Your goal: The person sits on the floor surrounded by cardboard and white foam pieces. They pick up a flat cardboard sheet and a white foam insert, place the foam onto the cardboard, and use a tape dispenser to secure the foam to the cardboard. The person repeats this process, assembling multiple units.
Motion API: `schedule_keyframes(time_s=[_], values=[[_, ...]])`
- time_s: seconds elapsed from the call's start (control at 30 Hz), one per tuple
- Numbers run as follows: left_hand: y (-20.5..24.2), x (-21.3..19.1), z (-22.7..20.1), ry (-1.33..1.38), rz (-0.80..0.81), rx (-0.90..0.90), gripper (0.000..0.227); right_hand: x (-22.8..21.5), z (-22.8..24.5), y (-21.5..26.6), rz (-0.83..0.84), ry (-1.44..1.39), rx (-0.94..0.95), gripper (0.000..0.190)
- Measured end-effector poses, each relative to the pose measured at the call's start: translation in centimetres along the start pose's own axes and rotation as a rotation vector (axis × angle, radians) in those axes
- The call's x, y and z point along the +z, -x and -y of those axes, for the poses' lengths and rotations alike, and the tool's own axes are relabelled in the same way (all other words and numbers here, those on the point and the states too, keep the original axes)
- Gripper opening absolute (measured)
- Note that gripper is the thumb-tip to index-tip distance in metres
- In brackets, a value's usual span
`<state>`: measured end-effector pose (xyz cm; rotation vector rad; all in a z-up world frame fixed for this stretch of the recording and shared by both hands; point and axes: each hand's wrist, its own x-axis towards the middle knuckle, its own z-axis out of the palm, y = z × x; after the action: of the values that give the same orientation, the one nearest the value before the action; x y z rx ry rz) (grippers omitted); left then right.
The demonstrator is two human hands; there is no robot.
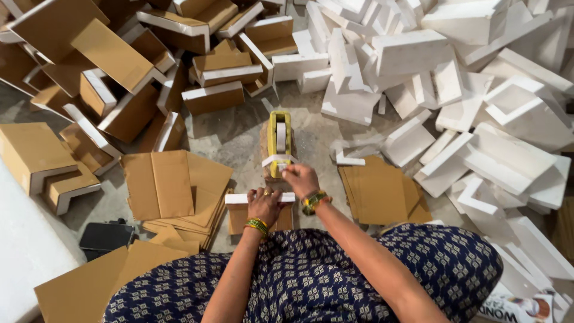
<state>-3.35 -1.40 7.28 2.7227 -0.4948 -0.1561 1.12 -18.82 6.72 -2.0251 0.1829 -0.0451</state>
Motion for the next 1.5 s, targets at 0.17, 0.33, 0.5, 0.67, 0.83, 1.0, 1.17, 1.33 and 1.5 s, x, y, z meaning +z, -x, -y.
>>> schedule_keyframes(time_s=[0.17,0.33,0.5,0.67,0.83,1.0,1.17,1.33,1.5], values=[[-0.5,1.8,1.0,-0.035,-0.067,0.039,0.041,0.8,-2.0,11.3,0.148,-0.133,0.452,0.018],[-0.9,1.6,1.3,-0.032,-0.051,0.074,0.050,4.2,-8.1,9.8,0.061,-0.003,0.446,0.018],[-0.9,-2.2,-0.3,0.094,0.198,-0.070,0.071,6.9,-11.2,7.5,-0.009,-0.081,0.404,0.017],[-0.4,0.0,-1.0,-0.022,-0.059,-0.072,0.056,5.6,-11.2,8.2,0.019,-0.397,0.762,0.059],[-0.9,1.2,-0.4,-0.057,-0.116,-0.051,0.057,4.2,-10.4,5.7,-0.181,-0.254,0.171,0.014],[-0.5,1.3,-0.3,-0.116,-0.097,-0.051,0.059,4.5,-10.1,-0.1,0.107,-0.208,0.298,0.025],[-0.3,1.8,-0.5,-0.056,-0.106,-0.071,0.061,4.2,-11.8,-3.8,0.279,-0.204,0.599,0.022],[-0.3,2.0,0.2,-0.030,-0.219,-0.002,0.063,4.4,-12.5,-3.4,0.554,0.077,0.851,0.037],[-0.1,1.9,-0.2,-0.037,-0.127,-0.043,0.066,3.7,-12.3,-4.3,0.408,0.416,0.544,0.027]])
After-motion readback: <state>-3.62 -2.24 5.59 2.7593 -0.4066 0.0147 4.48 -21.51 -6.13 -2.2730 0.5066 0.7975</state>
